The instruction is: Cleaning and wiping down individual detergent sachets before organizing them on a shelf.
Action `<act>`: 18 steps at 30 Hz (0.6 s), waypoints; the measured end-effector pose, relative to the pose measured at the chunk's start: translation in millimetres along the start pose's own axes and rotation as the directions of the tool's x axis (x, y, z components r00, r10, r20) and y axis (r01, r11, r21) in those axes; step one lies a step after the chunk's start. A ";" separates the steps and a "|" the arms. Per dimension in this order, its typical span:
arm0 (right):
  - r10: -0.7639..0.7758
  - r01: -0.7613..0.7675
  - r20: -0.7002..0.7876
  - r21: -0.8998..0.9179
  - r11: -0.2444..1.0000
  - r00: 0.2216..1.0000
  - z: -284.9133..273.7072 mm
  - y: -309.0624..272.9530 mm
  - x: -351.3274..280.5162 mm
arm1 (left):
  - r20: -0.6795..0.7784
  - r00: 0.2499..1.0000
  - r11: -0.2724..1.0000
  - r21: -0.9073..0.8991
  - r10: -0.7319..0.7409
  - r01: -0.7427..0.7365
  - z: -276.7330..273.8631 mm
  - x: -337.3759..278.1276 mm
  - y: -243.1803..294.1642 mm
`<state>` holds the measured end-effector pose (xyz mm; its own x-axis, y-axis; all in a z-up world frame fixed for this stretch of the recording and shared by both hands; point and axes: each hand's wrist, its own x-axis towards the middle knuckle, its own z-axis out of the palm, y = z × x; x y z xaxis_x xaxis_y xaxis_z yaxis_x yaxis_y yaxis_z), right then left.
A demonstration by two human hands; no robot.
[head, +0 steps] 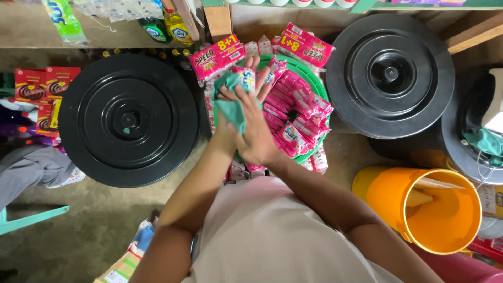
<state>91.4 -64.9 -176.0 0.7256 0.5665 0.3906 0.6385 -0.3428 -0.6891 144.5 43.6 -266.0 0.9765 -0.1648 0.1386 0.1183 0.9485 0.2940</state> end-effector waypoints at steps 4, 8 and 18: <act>0.104 -0.096 -0.089 0.089 0.991 0.991 -7.8 33.2 18.6 | -0.039 0.996 0.996 -0.015 0.085 -0.085 13.0 -9.4 -30.5; 0.356 -0.273 -0.174 0.371 0.888 0.918 -12.1 57.1 29.3 | -0.331 0.944 0.994 0.102 0.000 0.036 4.0 -19.8 -49.4; 0.054 -0.048 -0.066 0.079 0.996 0.996 -10.3 -5.1 2.0 | 0.019 1.000 0.999 0.035 0.023 -0.024 0.3 -8.7 -19.8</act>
<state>92.2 -69.7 -165.4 0.7743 0.4964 0.3926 0.5804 -0.3097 -0.7531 133.7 26.2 -272.7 0.9755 -0.1476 0.1629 0.0885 0.9420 0.3238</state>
